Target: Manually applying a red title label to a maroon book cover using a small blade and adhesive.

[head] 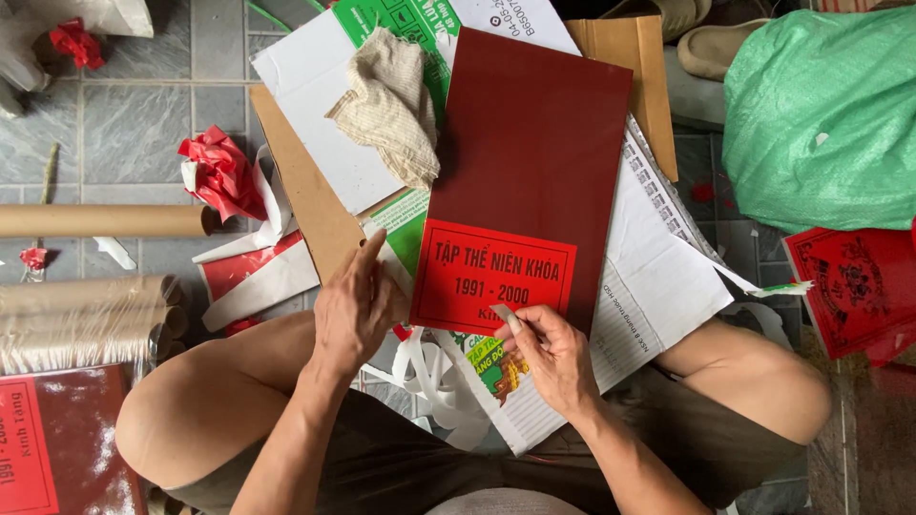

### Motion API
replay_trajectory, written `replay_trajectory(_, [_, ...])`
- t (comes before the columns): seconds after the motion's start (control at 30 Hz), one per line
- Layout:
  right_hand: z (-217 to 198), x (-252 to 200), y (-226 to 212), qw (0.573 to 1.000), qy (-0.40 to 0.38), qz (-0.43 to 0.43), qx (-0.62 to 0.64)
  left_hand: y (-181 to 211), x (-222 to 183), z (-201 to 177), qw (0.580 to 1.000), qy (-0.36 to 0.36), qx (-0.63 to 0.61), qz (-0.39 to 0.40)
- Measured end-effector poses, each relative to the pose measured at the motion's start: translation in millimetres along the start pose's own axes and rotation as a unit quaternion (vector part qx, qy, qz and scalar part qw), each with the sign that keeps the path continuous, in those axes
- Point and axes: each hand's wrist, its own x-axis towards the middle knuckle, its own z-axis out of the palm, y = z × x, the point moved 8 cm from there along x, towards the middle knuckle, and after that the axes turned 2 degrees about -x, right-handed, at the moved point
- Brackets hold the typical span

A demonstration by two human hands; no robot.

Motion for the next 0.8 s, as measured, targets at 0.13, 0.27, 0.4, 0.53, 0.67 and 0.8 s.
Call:
replay_trajectory(0.13, [8.3, 25.1, -37.1, 0.994, 0.014, -0.077, -0.083, -16.7, -60.0, 14.9, 0.974, -0.018, -0.020, -0.226])
replay_trajectory(0.27, [35.7, 70.2, -56.4, 0.990, -0.014, -0.079, -0.115, -22.7, -84.7, 38.9, 0.934, 0.012, -0.181, -0.307])
replay_trajectory(0.4, [68.4, 99.9, -49.5, 0.992, -0.071, 0.046, -0.090, -46.7, -87.1, 70.9, 0.894, -0.010, -0.288, -0.343])
replay_trajectory(0.53, [70.5, 106.9, -52.8, 0.995, -0.049, 0.054, -0.075, -60.9, -102.2, 74.6, 0.854, -0.028, -0.331, -0.400])
replay_trajectory(0.67, [77.0, 92.0, -49.0, 0.981, -0.138, 0.017, -0.137, -49.0, -100.0, 44.8, 0.890, 0.065, -0.300, -0.337])
replay_trajectory(0.8, [86.0, 43.3, -52.7, 0.950, -0.300, 0.041, -0.083, -9.9, -60.2, -13.4, 0.971, 0.135, -0.082, -0.179])
